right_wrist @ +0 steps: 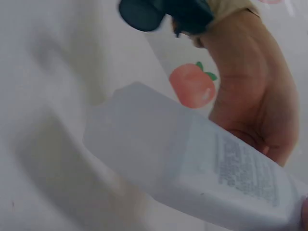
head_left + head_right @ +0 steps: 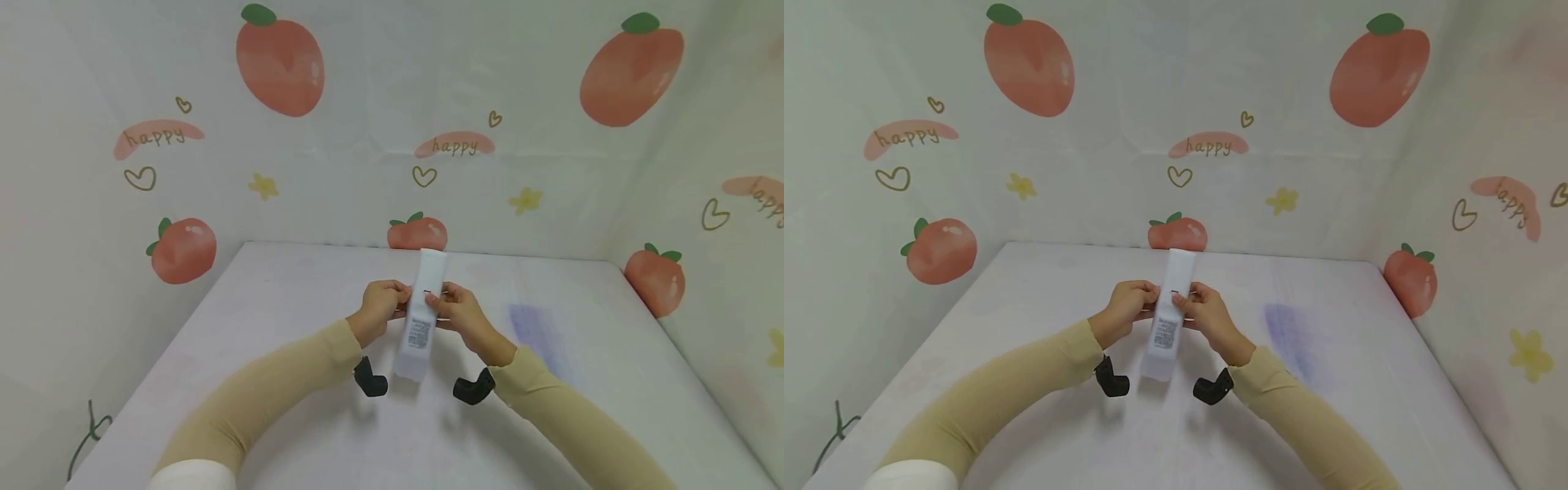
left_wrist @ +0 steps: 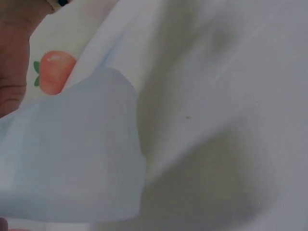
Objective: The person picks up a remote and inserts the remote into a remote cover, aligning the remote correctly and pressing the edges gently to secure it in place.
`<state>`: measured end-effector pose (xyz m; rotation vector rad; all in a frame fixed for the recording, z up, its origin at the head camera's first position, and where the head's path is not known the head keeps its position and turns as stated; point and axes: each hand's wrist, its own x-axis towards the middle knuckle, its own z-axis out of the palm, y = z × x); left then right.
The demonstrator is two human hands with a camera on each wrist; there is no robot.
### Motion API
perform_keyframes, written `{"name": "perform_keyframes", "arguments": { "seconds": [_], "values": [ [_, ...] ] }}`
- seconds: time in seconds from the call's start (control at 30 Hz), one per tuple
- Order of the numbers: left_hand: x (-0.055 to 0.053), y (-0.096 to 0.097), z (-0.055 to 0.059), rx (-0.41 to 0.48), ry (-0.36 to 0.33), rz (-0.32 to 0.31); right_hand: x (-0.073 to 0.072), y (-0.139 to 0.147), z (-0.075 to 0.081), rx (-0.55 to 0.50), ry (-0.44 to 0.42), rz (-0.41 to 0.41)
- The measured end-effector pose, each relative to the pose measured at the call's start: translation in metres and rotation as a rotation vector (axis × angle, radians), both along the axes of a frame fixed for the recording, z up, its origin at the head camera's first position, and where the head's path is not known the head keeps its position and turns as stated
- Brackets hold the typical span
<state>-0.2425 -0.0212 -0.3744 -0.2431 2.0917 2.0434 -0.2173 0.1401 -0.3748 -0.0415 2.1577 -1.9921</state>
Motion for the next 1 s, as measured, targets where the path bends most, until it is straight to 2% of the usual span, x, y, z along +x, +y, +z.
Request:
{"name": "perform_keyframes", "arguments": {
  "seconds": [0.1,0.17,0.33,0.43,0.53,0.6,0.83,0.93,1.0],
  "values": [
    [-0.002,0.001,0.0,-0.032,0.019,-0.014,0.002,0.0,0.0,0.02,0.023,-0.003],
    [-0.001,0.002,-0.002,-0.023,0.016,-0.02,0.003,0.001,0.0,0.022,0.029,-0.016],
    [0.011,0.002,-0.011,0.04,-0.02,-0.063,0.005,0.006,-0.005,0.017,-0.016,-0.065],
    [0.017,0.0,-0.014,0.052,0.037,-0.091,0.003,0.008,-0.008,0.013,-0.037,-0.058],
    [0.019,-0.003,-0.015,0.068,0.112,-0.125,0.001,0.008,-0.008,0.0,-0.041,-0.046],
    [0.019,-0.004,-0.013,0.072,0.134,-0.155,-0.001,0.009,-0.006,0.005,-0.033,-0.032],
    [0.017,-0.004,-0.011,-0.061,0.117,-0.258,-0.003,0.009,-0.001,0.05,-0.028,0.023],
    [0.015,-0.003,-0.012,-0.069,0.101,-0.281,-0.003,0.01,0.001,0.078,-0.027,0.044],
    [0.015,-0.003,-0.012,-0.051,0.082,-0.272,-0.003,0.01,0.002,0.069,-0.029,0.045]
  ]
}}
